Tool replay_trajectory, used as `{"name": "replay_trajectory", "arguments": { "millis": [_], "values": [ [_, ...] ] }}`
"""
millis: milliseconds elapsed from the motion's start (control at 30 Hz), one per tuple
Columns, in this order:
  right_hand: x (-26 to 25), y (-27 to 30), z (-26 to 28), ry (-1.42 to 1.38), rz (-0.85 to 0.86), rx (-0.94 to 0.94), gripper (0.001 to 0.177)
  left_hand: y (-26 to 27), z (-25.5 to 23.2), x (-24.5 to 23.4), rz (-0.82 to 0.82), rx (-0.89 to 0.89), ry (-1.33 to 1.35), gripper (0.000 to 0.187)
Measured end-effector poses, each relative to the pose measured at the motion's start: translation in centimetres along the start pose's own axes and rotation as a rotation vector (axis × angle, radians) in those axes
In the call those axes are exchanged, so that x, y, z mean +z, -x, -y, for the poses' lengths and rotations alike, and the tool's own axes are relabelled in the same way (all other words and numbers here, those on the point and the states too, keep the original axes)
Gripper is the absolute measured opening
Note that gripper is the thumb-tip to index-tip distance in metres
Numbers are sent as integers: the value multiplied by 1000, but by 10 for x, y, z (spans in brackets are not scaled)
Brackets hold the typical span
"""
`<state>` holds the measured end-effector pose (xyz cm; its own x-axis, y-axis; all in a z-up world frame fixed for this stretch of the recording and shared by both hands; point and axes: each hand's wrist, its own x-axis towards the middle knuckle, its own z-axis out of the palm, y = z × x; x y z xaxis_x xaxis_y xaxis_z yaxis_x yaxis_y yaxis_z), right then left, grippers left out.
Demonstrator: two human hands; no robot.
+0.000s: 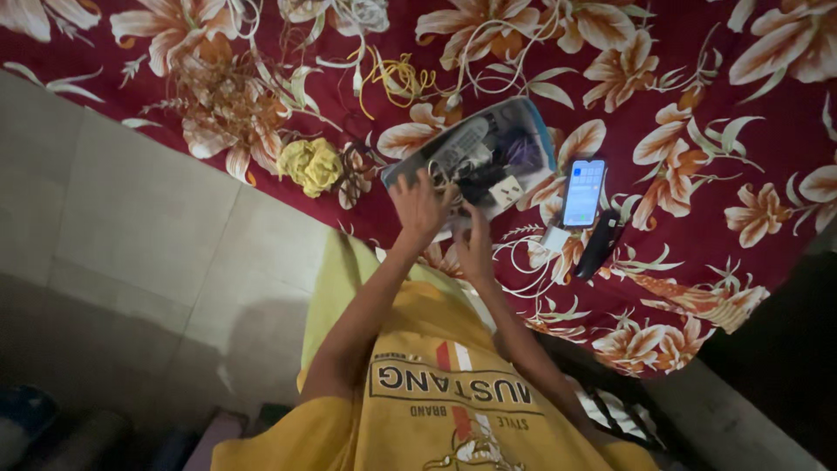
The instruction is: The person organizes cords by hand, coiling them and placing them into a plastic container on a bed.
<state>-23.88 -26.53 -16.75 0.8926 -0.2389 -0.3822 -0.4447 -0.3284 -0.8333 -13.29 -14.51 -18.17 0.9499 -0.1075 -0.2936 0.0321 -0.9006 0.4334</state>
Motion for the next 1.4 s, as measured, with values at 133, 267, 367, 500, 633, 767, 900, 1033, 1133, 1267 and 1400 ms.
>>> {"name": "replay_trajectory", "arguments": {
  "millis": [133, 267, 367, 500, 633, 767, 900, 1033, 1133, 1267, 1400],
  "values": [
    [1, -25, 17, 184, -41, -292, 37, -3, 20, 8, -10, 176, -202, 45],
    [0, -60, 34, 41, 55, -128, 27, -8, 31, 8, -82, -49, -138, 59],
    [-2, -93, 37, 58, 18, -118, 21, -20, 43, -18, -26, -128, 16, 50],
    [4, -139, 52, 28, 66, -60, 24, -77, 71, -50, -245, 161, 42, 57],
    [25, -165, 73, 73, 124, -149, 22, -140, 108, -38, -227, 274, -114, 55],
    [39, -173, 126, 71, 158, -210, 28, -165, 111, -45, -85, 478, -80, 36],
    [38, -174, 177, 278, -75, -731, 48, -125, 57, -127, 174, 503, 258, 56],
    [34, -158, 162, -89, 200, -363, 30, -93, 0, -212, -187, 506, 663, 40],
    [24, -134, 157, -347, 271, -79, 29, -81, -15, -237, -200, 293, 726, 25],
    [12, -90, 201, -1256, 386, 143, 40, -59, -27, -256, -377, 589, 480, 20],
    [-5, -60, 239, -1100, 320, 83, 46, -25, -32, -276, -208, 539, 698, 27]
  ]
}}
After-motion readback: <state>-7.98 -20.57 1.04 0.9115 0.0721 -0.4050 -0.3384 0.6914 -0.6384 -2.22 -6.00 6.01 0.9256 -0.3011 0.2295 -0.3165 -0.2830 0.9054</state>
